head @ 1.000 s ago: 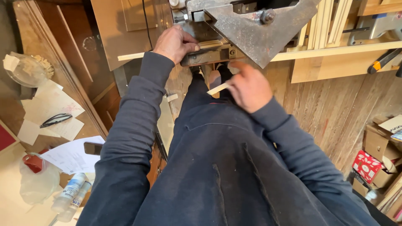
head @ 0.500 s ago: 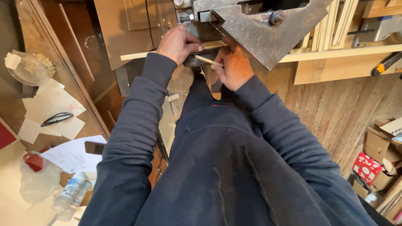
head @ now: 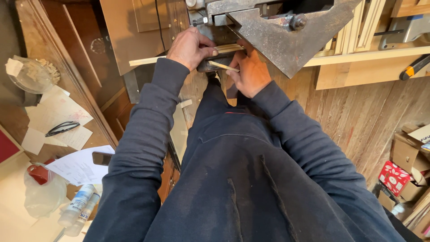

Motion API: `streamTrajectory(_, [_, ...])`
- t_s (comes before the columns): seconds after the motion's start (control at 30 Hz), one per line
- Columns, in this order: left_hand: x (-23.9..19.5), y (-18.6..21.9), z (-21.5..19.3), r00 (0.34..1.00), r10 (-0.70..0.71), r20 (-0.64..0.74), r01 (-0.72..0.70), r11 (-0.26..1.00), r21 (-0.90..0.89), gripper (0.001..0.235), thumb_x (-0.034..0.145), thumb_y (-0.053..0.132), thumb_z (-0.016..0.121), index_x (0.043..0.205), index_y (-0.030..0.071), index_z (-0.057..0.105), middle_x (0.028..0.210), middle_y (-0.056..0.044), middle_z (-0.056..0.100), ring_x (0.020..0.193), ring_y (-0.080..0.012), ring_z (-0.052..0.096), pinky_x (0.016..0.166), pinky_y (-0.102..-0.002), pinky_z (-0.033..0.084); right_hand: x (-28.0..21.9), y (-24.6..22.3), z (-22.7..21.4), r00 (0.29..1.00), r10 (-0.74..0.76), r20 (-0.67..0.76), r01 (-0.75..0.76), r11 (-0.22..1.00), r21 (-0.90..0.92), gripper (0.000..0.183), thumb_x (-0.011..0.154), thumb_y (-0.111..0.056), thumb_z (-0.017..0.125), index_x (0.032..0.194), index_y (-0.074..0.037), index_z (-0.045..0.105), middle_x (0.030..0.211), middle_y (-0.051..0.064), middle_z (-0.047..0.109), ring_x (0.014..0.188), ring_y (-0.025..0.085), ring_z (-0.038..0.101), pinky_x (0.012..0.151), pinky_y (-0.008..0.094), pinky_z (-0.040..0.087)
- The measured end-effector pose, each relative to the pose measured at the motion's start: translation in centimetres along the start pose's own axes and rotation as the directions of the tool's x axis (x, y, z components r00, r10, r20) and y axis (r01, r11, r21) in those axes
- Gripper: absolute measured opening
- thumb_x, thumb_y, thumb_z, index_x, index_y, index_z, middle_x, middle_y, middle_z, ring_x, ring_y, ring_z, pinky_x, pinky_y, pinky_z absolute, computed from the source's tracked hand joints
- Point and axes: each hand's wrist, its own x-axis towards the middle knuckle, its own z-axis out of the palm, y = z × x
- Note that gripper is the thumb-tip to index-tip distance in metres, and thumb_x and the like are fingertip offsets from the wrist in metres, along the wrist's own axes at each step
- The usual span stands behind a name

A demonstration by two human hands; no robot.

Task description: The recorder is using a framing machine to join wooden frame strips and assemble a picture frame.

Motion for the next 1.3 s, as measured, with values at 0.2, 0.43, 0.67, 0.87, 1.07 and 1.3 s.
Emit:
streamTrajectory(0.2, [0.0, -0.5, 0.2, 0.999, 0.037, -0.024, -0.038, 0.999, -0.012, 0.023, 0.08, 0.025, 0.088, 0.097, 0.01, 0.084, 0.082, -0.014, 0.065, 0.085, -0.0323, 0.066, 0.078, -0.042, 0.052, 0.2, -0.1, 0.0, 0.999, 0.032, 0.016, -0.032, 0.999, -0.001, 0.019, 0.085, -0.016, 0.082, 0.093, -0.006, 0.066, 0.15, 0.024, 0.046, 0.125, 0.04, 0.06, 0.094, 0.045, 0.053])
streamTrajectory(0.43, [0.2, -0.4, 0.1, 1.0, -0.023, 0.013, 0.023, 1.0, -0.01, 0.022, 0.08, 0.023, 0.087, 0.097, 0.01, 0.084, 0.081, -0.013, 0.067, 0.084, -0.0305, 0.066, 0.078, -0.042, 0.052, -0.8, -3.0, -0.6, 1.0, -0.003, 0.029, 0.009, 0.979, -0.205, 0.021, 0.093, -0.017, 0.076, 0.103, -0.005, 0.061, 0.154, 0.025, 0.041, 0.092, 0.042, 0.07, 0.073, 0.049, 0.058])
streamTrajectory(0.67, [0.6, -0.7, 0.3, 1.0, -0.008, 0.02, 0.008, 1.0, -0.013, 0.022, 0.081, 0.024, 0.087, 0.097, 0.009, 0.083, 0.086, -0.015, 0.071, 0.088, -0.033, 0.068, 0.081, -0.044, 0.053, -1.3, -4.5, -0.3, 0.993, -0.028, 0.117, 0.047, 0.985, -0.168, 0.023, 0.091, -0.014, 0.069, 0.104, -0.007, 0.051, 0.162, 0.021, 0.035, 0.09, 0.045, 0.069, 0.069, 0.052, 0.058])
streamTrajectory(0.87, [0.8, -0.6, 0.3, 0.999, 0.02, 0.034, -0.02, 1.0, 0.011, 0.02, 0.082, 0.024, 0.086, 0.095, 0.009, 0.083, 0.086, -0.015, 0.075, 0.09, -0.0336, 0.069, 0.085, -0.044, 0.053, -1.2, -4.4, -0.7, 0.993, -0.053, 0.106, 0.068, 0.986, -0.15, 0.026, 0.089, -0.013, 0.072, 0.103, -0.005, 0.052, 0.161, 0.02, 0.034, 0.101, 0.045, 0.068, 0.074, 0.052, 0.058])
streamTrajectory(1.07, [1.0, -0.4, 0.2, 0.998, 0.017, 0.055, -0.018, 1.0, 0.011, 0.02, 0.083, 0.023, 0.084, 0.096, 0.008, 0.082, 0.088, -0.016, 0.076, 0.086, -0.0336, 0.071, 0.084, -0.043, 0.055, -1.0, -4.5, -1.1, 0.992, -0.074, 0.104, 0.087, 0.988, -0.125, 0.026, 0.09, -0.013, 0.072, 0.104, -0.002, 0.052, 0.161, 0.022, 0.033, 0.108, 0.044, 0.067, 0.078, 0.049, 0.059])
streamTrajectory(1.3, [1.0, 0.0, 0.0, 0.998, 0.001, 0.059, 0.0, 1.0, -0.016, 0.02, 0.083, 0.023, 0.084, 0.097, 0.008, 0.082, 0.088, -0.017, 0.075, 0.086, -0.0343, 0.07, 0.083, -0.043, 0.054, -0.4, -4.9, -1.4, 0.986, -0.032, 0.162, 0.061, 0.982, -0.178, 0.025, 0.088, -0.01, 0.069, 0.105, 0.0, 0.054, 0.16, 0.023, 0.032, 0.108, 0.042, 0.067, 0.078, 0.05, 0.058])
